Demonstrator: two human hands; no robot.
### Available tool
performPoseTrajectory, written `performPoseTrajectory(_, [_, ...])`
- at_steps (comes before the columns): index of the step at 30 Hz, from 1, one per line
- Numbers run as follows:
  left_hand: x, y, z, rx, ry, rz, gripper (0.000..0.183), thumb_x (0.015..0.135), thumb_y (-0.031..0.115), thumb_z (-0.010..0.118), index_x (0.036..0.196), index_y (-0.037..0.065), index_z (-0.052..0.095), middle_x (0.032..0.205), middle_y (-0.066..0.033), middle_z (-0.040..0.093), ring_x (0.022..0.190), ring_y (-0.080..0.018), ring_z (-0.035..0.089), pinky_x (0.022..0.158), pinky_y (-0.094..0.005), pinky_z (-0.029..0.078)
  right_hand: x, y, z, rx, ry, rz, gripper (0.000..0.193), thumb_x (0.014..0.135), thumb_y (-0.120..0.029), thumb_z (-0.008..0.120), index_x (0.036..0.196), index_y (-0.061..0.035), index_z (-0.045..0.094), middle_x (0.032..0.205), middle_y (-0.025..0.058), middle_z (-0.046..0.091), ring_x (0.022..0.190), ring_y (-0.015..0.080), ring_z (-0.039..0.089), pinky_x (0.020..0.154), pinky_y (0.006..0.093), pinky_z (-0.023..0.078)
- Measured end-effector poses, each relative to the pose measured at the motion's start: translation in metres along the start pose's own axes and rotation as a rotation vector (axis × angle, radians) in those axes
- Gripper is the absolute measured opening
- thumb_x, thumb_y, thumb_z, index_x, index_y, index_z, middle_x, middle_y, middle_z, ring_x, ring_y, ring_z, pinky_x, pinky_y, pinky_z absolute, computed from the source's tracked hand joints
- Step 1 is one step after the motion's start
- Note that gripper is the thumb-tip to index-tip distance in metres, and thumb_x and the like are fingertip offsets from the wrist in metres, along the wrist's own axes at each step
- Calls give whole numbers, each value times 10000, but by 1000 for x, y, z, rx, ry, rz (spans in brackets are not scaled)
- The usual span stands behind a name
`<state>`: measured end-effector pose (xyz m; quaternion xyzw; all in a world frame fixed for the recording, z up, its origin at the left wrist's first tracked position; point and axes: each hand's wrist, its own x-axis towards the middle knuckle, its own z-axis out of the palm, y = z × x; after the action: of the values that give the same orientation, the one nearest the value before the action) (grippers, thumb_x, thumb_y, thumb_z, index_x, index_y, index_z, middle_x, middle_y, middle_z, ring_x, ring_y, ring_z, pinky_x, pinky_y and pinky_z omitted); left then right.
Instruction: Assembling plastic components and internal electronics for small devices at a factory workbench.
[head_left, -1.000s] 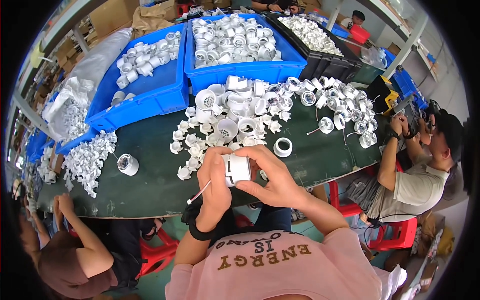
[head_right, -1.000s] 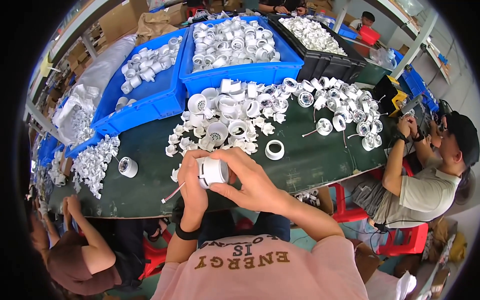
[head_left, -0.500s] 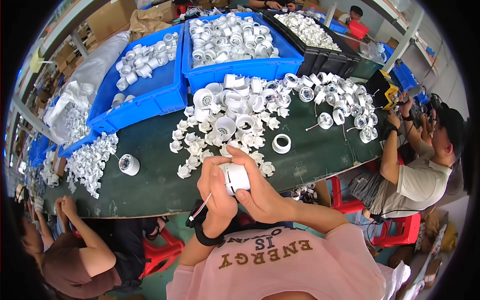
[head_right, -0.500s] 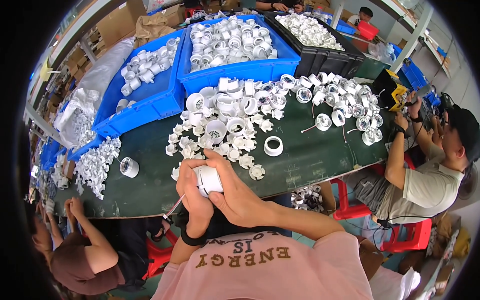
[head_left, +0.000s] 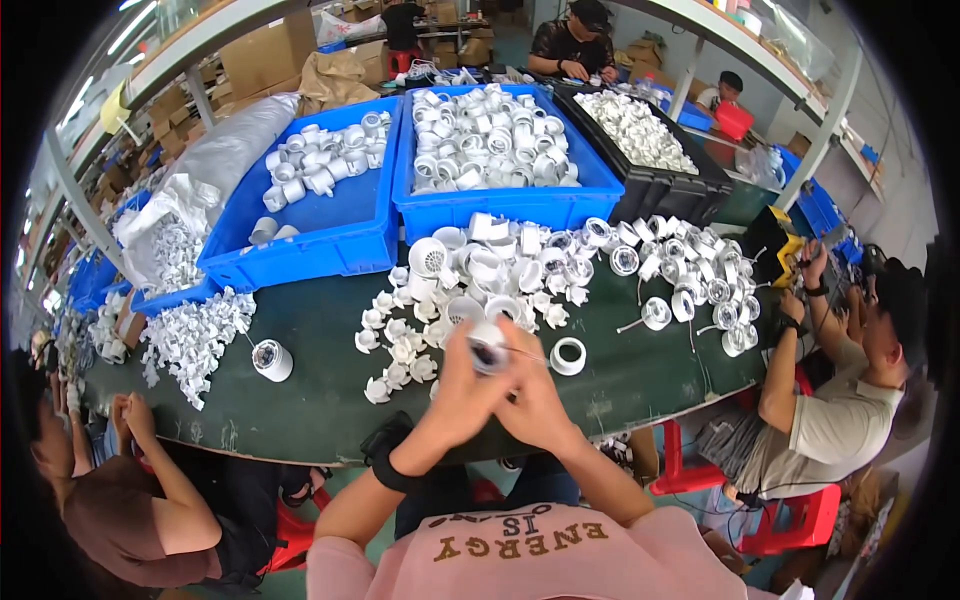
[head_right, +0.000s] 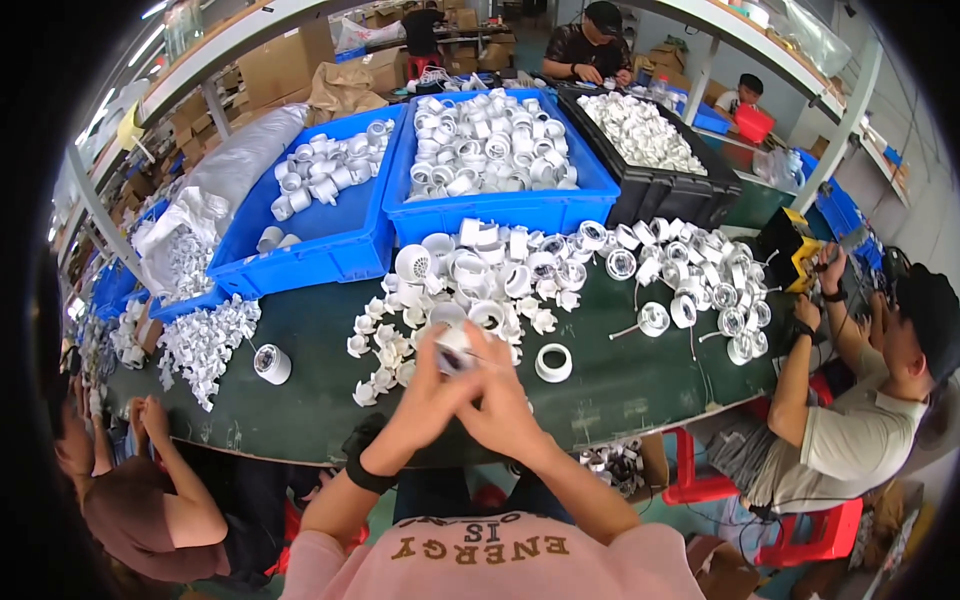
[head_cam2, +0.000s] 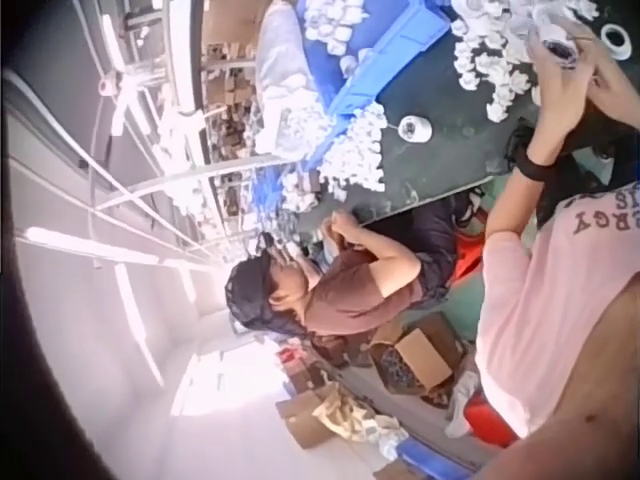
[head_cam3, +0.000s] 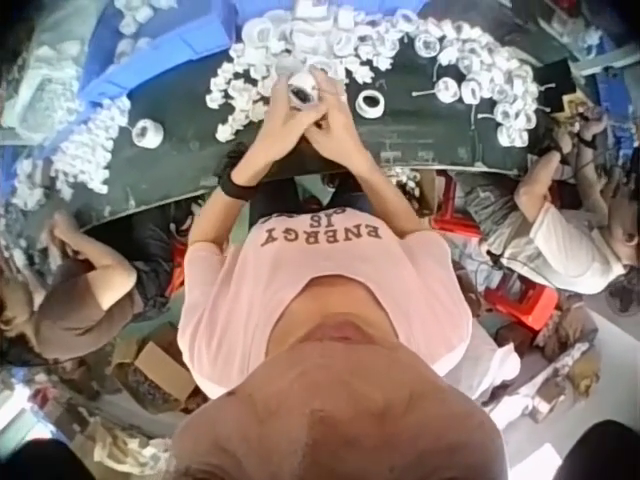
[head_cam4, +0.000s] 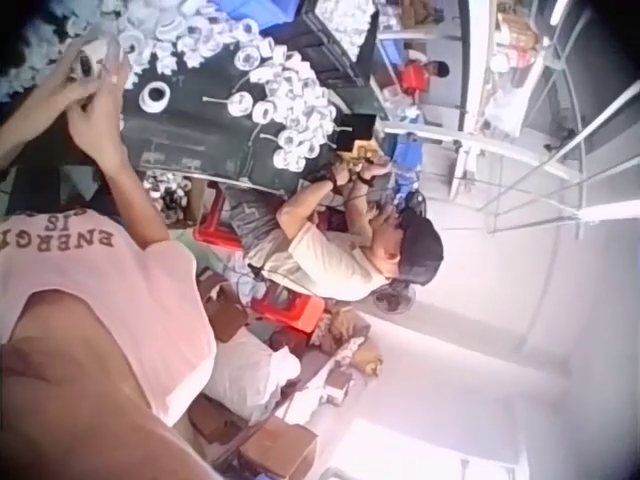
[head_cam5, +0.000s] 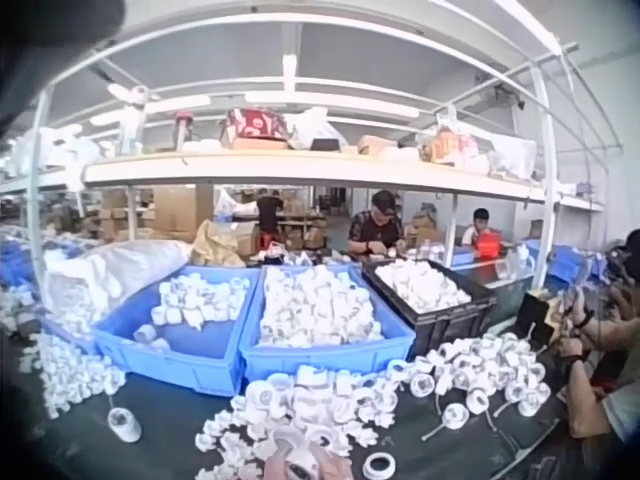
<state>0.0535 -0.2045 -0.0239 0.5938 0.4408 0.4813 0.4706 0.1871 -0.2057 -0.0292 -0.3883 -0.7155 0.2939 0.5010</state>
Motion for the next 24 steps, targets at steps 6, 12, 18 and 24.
performPoseTrajectory(6, [93, 4, -46, 540, 127, 189, 590, 779, 404, 696, 1171, -8, 539, 1222, -256, 502, 1182, -377, 466, 932, -420, 418, 28, 41, -25, 768, 223, 464, 315, 877, -142, 619, 1158, -120, 479, 954, 70, 579, 694, 128, 544, 512, 223, 404])
performPoseTrajectory(12, [199, -17, -97, 1182, -48, -224, 781, 673, 611, 658, 1098, -37, 563, 1035, -244, 626, 951, -389, 614, 805, -440, 485, 48, 53, -51, 1288, 53, 671, 520, 912, -437, 464, 1164, 14, 512, 1047, 194, 598, 601, 153, 467, 429, 223, 316])
performPoseTrajectory(18, [189, 2, -130, 497, 199, -227, 441, 716, 332, 733, 978, 4, 597, 932, -134, 671, 802, -265, 674, 713, -358, 545, 39, 47, -49, 1172, -28, 627, 527, 874, -244, 632, 1287, -12, 401, 1116, 147, 560, 876, 227, 601, 685, 314, 524])
performPoseTrajectory(24, [65, 30, -41, -1001, 149, -309, 308, 910, 327, 596, 1100, 88, 552, 1048, -96, 638, 1028, -277, 612, 891, -416, 485, 8, -13, -20, 653, -92, 139, 714, 786, -3, 705, 1373, -2, 300, 1297, 158, 464, 1196, 245, 496, 961, 379, 459])
